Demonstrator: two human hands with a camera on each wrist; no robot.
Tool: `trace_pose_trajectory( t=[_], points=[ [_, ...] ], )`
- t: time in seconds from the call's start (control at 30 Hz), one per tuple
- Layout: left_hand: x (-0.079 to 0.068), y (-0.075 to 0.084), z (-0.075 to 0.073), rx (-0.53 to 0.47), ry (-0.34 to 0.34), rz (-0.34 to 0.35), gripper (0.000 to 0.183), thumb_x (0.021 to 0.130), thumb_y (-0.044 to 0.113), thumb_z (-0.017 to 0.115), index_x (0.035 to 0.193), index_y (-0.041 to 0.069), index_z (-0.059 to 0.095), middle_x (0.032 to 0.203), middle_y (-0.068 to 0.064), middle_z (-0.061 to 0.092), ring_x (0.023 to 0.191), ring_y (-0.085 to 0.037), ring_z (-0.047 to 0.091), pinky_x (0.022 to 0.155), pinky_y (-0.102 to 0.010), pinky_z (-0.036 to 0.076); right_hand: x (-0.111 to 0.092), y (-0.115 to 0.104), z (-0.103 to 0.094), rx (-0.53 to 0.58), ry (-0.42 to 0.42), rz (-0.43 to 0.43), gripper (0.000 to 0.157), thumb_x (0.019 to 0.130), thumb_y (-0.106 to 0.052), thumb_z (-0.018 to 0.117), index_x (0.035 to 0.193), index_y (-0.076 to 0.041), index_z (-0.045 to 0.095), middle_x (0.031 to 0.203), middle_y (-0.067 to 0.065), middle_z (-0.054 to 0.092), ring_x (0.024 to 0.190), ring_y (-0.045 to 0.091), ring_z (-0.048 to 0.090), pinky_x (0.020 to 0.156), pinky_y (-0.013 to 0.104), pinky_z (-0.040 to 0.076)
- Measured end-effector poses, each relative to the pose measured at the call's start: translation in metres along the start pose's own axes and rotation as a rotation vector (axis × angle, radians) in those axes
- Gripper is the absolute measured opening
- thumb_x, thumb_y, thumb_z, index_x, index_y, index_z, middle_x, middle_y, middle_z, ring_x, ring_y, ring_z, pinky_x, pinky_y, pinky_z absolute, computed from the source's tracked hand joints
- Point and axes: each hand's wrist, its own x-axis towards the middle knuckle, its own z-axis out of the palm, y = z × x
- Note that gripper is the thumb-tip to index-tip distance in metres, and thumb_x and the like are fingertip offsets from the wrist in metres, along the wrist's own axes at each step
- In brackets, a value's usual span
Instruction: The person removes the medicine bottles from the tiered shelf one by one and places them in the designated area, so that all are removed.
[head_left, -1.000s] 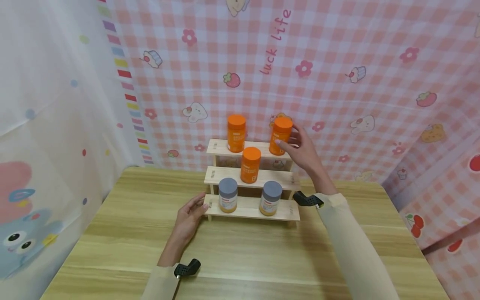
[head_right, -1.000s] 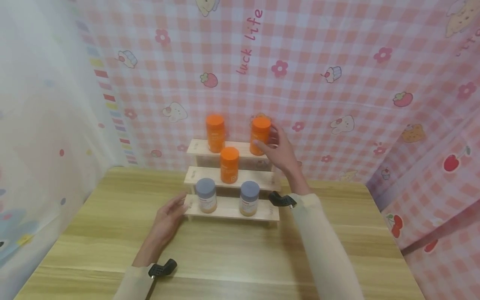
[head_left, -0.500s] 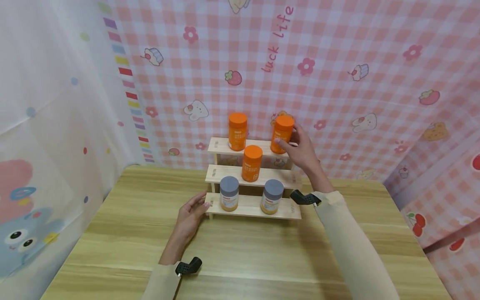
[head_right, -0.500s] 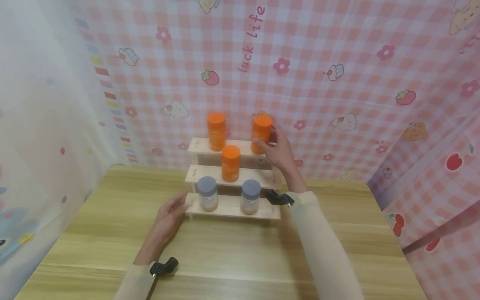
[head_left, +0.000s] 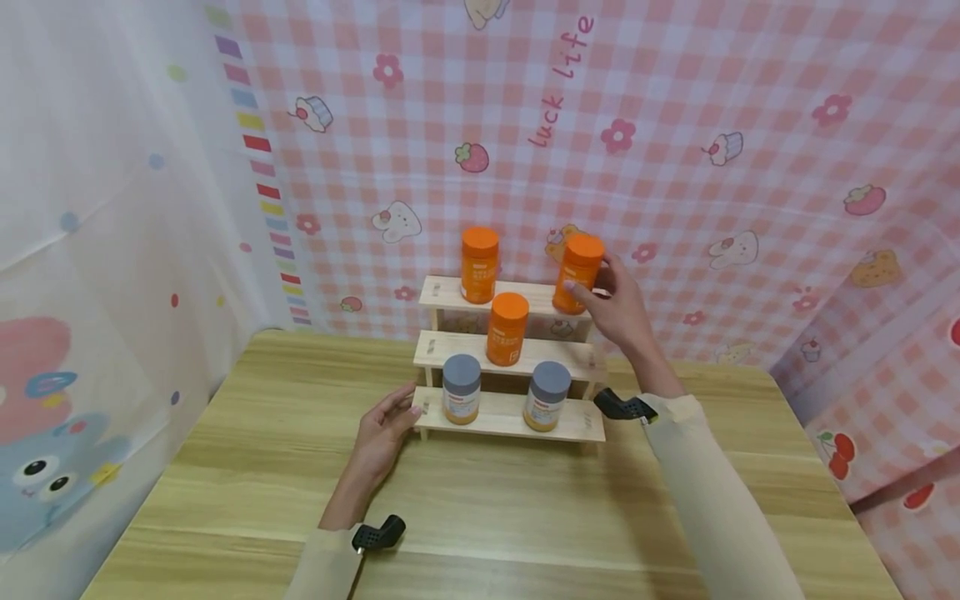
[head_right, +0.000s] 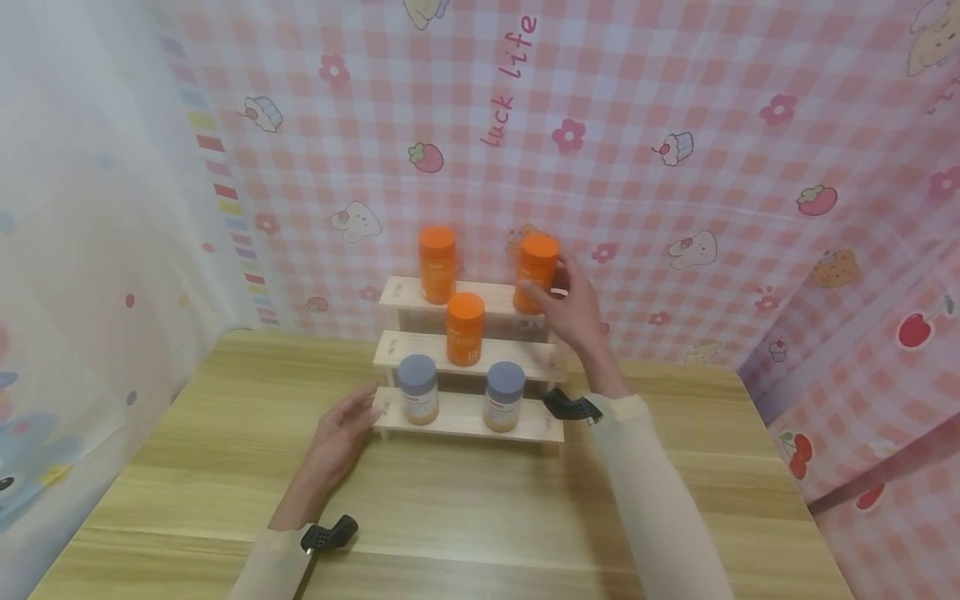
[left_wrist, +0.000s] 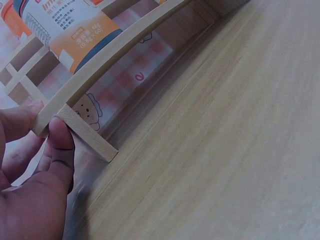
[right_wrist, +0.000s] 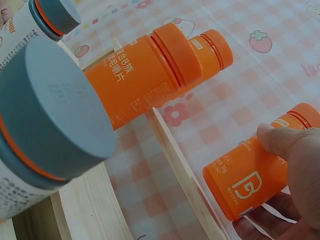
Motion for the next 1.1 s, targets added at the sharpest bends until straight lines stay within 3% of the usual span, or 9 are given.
trace_pose_trajectory(
  t=[0.23,0.77,0.9,1.1],
  points=[
    [0.000,-0.001,0.001,-0.008,-0.011,0.009,0.050,0.094,0.003,0.065,0.142,0.005,0.051,0.130,-0.020,0.053,0.105,-0.014,0.060,0.080,-0.021,0.055,-0.009,0.003,-0.010,-0.009,0.023,0.007,0.074,0.089,-0.049,0.070,0.151,-0.027,0.036,0.138,0.009,0.056,0.124,0.028,0.053,0.107,0.047,0.044],
    [-0.002,0.002,-0.001,-0.028,-0.025,0.022,0.050,0.094,0.002,0.064,0.143,0.004,0.050,0.127,-0.020,0.053,0.101,-0.015,0.060,0.074,-0.021,0.054,-0.030,0.012,-0.029,-0.007,0.054,-0.049,0.067,0.091,-0.039,0.071,0.149,-0.027,0.039,0.135,0.011,0.057,0.123,0.029,0.055,0.105,0.050,0.046],
    [-0.004,0.000,-0.001,-0.029,-0.018,0.008,0.051,0.094,0.002,0.064,0.143,0.003,0.050,0.128,-0.021,0.053,0.101,-0.015,0.060,0.074,-0.021,0.053,-0.037,0.013,-0.034,-0.018,0.047,-0.029,0.069,0.092,-0.040,0.070,0.151,-0.027,0.036,0.138,0.011,0.055,0.125,0.029,0.054,0.107,0.050,0.044],
    [0.002,-0.004,-0.003,-0.024,-0.022,0.016,0.051,0.094,0.004,0.066,0.142,0.005,0.051,0.131,-0.023,0.053,0.104,-0.017,0.061,0.076,-0.021,0.054,-0.038,0.012,-0.045,-0.037,0.044,-0.051,0.066,0.094,-0.032,0.069,0.151,-0.023,0.036,0.140,0.014,0.053,0.128,0.031,0.052,0.107,0.052,0.043]
  ],
)
